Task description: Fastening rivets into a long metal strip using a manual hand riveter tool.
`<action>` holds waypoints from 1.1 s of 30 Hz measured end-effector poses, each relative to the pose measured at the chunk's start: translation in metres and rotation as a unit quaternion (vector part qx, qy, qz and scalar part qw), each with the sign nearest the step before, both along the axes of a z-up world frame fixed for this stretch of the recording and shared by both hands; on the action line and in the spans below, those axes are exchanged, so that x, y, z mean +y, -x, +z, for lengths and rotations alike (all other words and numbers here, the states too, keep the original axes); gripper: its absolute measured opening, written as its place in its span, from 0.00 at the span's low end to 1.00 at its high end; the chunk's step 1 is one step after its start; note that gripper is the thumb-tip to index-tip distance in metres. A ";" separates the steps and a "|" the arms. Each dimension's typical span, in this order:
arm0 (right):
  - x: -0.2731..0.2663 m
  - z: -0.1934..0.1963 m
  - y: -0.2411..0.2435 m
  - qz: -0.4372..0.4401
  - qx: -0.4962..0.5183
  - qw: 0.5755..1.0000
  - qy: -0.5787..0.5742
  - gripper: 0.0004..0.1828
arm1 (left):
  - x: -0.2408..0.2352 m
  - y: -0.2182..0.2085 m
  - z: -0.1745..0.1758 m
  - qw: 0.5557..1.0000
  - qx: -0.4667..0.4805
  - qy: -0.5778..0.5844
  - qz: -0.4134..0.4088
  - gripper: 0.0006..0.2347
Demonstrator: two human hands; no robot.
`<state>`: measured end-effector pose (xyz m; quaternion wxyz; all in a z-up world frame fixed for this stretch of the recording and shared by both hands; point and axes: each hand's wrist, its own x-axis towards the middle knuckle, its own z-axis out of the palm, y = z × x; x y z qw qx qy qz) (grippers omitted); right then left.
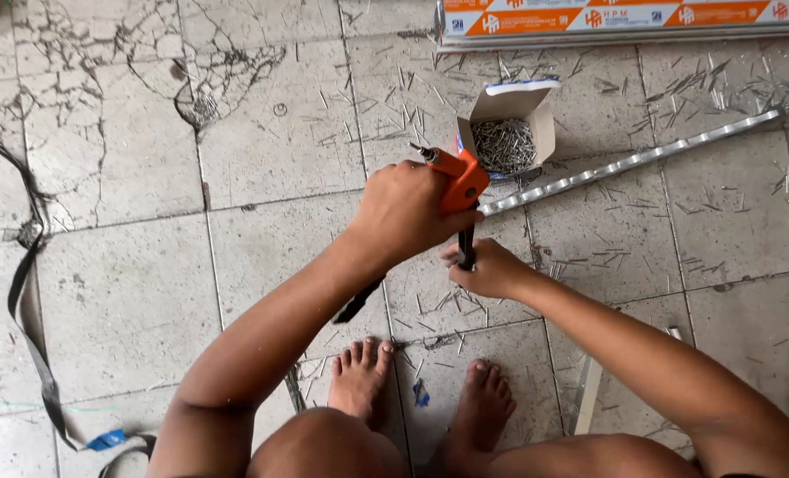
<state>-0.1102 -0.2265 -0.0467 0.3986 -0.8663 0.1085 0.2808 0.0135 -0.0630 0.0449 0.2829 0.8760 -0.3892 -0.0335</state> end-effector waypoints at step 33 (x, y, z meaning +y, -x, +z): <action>0.016 0.060 0.003 -0.418 -0.447 0.677 -0.409 0.22 | -0.004 0.042 -0.066 0.468 0.705 0.526 0.087 0.37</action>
